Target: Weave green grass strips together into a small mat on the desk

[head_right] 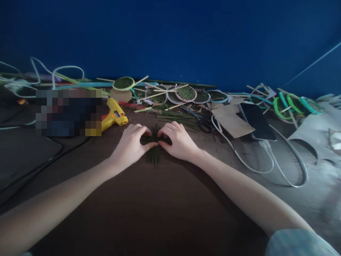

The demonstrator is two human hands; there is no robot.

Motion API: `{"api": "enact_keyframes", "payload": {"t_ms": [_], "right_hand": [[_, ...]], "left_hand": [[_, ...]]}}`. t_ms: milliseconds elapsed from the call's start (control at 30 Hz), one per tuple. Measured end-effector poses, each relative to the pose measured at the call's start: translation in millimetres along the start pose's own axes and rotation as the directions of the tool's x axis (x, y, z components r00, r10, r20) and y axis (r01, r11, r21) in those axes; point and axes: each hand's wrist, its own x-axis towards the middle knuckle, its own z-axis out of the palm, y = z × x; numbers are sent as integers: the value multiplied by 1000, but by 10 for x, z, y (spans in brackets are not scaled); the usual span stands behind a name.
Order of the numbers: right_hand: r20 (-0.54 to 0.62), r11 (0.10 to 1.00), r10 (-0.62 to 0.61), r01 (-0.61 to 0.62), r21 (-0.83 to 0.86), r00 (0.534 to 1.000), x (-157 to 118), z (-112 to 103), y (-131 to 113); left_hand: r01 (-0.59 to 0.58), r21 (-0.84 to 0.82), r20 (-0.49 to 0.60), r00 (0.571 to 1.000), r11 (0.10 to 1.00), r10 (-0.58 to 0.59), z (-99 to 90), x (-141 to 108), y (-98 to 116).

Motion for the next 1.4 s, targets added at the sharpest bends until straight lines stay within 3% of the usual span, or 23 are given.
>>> {"api": "enact_keyframes", "payload": {"t_ms": [200,333,600,800,1033,1200,1400], "right_hand": [[-30,999,47,-46,20,998,4,-19,-8],[-61,999,29,-28,14,998,-3,-33,-19],[-51,998,-38,36,-53,998,-23,-34,-31],[-35,996,-55,52,-68,998,-38,-49,-35],[-3,997,-78,78,-17,997,-33,-89,-58],[-32,1000,-18,18,8,999,-17,-64,-48],[-46,998,50,-52,-34,998,5,-3,-19]], "left_hand": [[105,-219,49,994,970,-97,-82,34,20],[116,-278,51,993,954,-106,-110,42,9],[55,-45,73,996,997,-51,-56,13,10],[20,-62,162,987,998,-9,-79,74,-104],[-49,-11,258,965,999,51,-241,173,-213],[-38,10,186,982,999,36,-282,164,-209],[-106,29,151,983,994,101,-251,111,-149]]}}
